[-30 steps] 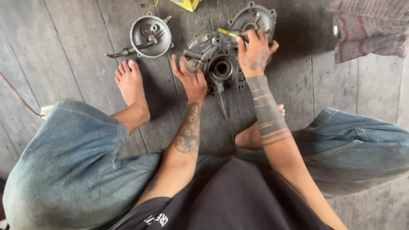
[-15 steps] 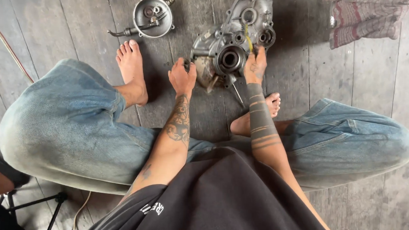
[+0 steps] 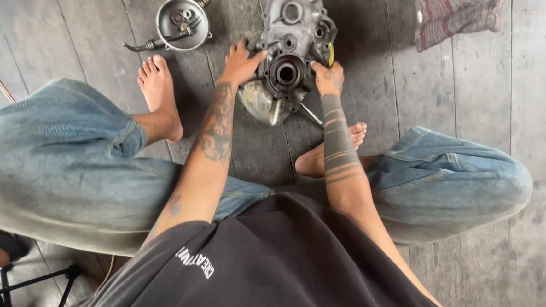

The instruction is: Cleaning a motorcycle engine casing using a small brush and solvent on a workshop floor.

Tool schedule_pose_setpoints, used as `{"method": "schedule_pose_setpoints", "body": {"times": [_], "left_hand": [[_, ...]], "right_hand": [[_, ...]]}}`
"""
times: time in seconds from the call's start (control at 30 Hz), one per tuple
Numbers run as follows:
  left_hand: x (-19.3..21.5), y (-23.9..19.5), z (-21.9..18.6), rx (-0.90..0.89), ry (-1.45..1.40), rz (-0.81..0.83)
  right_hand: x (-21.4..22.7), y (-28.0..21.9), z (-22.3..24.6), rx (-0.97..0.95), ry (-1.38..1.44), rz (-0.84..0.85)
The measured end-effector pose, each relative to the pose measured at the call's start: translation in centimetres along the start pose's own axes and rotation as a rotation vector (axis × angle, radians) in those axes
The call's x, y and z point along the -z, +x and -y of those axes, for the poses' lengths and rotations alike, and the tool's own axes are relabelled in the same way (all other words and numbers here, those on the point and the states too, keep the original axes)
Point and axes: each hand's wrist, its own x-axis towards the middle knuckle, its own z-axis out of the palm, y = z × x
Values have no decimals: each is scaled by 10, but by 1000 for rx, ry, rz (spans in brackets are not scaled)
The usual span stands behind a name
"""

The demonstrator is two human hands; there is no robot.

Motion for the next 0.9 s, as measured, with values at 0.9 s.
{"method": "schedule_pose_setpoints", "body": {"times": [0.9], "left_hand": [[-138,18,14,173,-956,-441]], "right_hand": [[21,-27,-19,-59,433,-42]]}}
